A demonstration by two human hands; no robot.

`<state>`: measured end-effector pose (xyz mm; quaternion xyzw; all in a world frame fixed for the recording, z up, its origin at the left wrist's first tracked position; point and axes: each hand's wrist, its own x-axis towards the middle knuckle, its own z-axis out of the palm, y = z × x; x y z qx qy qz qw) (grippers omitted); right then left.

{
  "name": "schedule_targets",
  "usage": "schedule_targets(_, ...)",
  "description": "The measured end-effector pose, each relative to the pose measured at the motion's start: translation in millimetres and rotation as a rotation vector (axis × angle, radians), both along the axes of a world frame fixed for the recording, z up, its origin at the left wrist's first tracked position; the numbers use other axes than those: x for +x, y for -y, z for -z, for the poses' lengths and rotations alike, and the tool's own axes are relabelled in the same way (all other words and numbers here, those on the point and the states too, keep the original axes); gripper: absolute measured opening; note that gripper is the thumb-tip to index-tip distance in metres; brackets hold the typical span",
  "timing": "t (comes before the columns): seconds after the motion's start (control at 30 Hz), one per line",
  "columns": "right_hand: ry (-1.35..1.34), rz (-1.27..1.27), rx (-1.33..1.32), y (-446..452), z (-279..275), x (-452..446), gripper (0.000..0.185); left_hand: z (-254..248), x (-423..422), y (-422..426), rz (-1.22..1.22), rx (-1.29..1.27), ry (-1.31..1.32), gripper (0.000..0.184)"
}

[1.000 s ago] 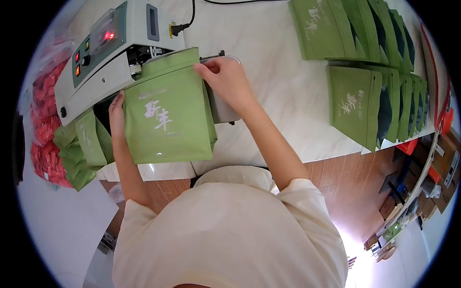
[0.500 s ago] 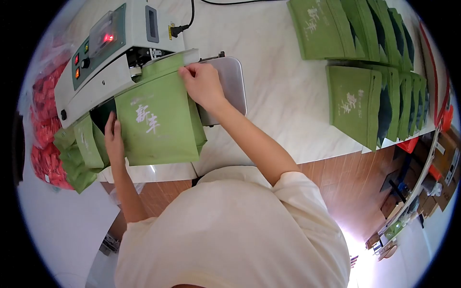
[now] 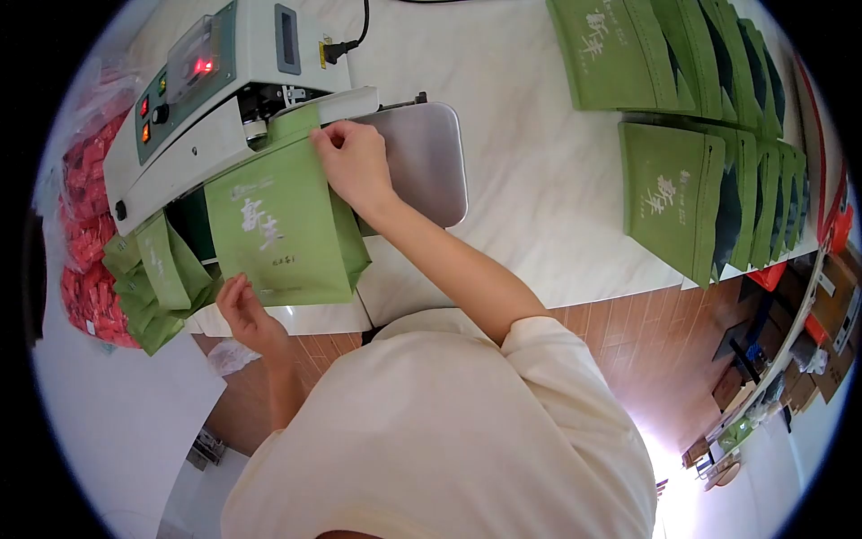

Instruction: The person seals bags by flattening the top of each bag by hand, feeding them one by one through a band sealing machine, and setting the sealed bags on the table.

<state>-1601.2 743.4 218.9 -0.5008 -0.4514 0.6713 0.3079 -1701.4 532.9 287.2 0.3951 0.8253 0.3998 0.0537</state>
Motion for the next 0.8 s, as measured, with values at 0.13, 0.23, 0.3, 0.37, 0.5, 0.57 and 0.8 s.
schedule_targets(0.13,-0.047,0.046,-0.029,3.9,2.0,-9.6,0.025,0.8,11.7,-2.1,0.053,-0.005,0.017,0.020)
schedule_targets(0.23,-0.060,0.043,-0.033,5.1,3.2,-13.8,0.025,3.8,15.6,-3.3,0.047,0.025,0.039,0.020)
schedule_targets(0.3,-0.072,0.041,-0.037,6.0,2.5,-16.4,0.024,4.2,16.9,-2.7,0.037,0.018,0.037,0.020)
schedule_targets(0.37,-0.072,0.038,-0.044,6.8,-0.6,-19.2,0.024,4.1,16.1,-1.4,0.027,0.011,0.035,0.020)
schedule_targets(0.5,-0.089,0.005,-0.025,8.3,1.0,-26.0,0.025,3.9,16.0,-0.1,0.036,0.005,0.027,0.021)
schedule_targets(0.57,-0.085,-0.013,-0.020,7.9,-2.7,-26.6,0.025,4.3,15.9,0.7,0.040,-0.008,0.021,0.021)
schedule_targets(0.8,-0.078,-0.042,-0.010,10.2,-1.7,-38.3,0.024,6.2,13.9,4.8,0.044,-0.017,0.066,0.020)
